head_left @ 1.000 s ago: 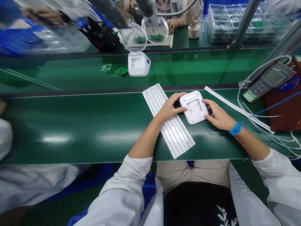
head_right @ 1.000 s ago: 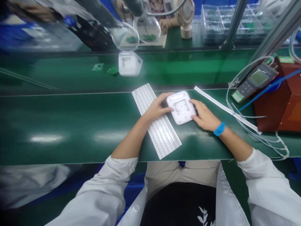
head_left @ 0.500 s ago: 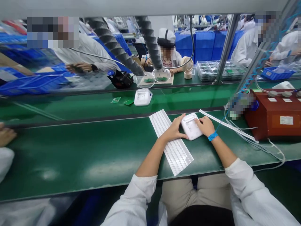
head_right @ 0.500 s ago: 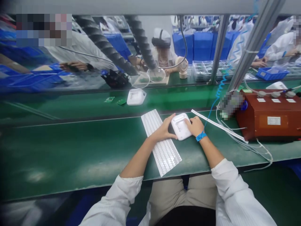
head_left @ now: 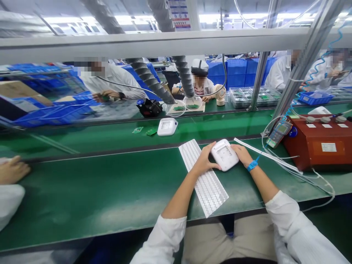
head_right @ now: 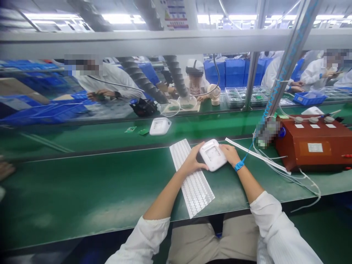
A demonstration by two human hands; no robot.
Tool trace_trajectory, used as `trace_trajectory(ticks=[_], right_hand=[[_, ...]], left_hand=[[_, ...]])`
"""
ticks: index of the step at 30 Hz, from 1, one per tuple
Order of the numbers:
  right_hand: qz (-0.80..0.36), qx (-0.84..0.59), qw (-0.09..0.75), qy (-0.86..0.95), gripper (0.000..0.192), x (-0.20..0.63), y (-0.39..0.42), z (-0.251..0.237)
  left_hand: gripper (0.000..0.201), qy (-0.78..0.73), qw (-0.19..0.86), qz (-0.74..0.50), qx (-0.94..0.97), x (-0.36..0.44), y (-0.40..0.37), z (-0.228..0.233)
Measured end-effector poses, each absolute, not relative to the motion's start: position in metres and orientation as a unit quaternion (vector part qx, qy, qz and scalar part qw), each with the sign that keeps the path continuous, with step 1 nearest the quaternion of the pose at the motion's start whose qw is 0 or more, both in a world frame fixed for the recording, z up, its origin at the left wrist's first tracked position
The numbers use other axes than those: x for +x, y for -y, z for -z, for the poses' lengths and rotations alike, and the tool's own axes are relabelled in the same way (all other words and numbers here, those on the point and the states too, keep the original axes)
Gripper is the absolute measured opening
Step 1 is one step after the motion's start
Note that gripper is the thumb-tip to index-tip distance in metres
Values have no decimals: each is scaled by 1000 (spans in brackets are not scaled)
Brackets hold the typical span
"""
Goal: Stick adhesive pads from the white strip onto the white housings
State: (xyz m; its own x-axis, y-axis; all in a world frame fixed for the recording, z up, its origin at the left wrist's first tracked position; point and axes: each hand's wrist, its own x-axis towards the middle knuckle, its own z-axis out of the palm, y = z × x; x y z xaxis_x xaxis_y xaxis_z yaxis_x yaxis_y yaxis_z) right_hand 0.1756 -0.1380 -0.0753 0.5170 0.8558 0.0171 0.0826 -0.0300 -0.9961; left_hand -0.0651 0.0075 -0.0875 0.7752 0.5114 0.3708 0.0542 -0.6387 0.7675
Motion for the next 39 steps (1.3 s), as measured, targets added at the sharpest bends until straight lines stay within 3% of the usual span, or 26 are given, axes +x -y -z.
trace_trajectory(ticks=[11,20,24,29,39], right_hand=[[-444,-425,743,265,63,157,107,95],[-293,-435,821,225,76,166,-6,98],[-208,-518,792,247,90,182,-62,83],[-149,-614,718,293,95,193,-109,64],[-132,-704,587,377,71,170,-144,61]], left_hand=[[127,-222,387,-378,811,-59,-13,92],[59,-320,425,-414,739,-54,-15,107],[41,-306,449,-409,733,-49,-9,106],[33,-276,457,-398,746,-43,1,97],[30,-258,457,-383,760,-53,2,94]])
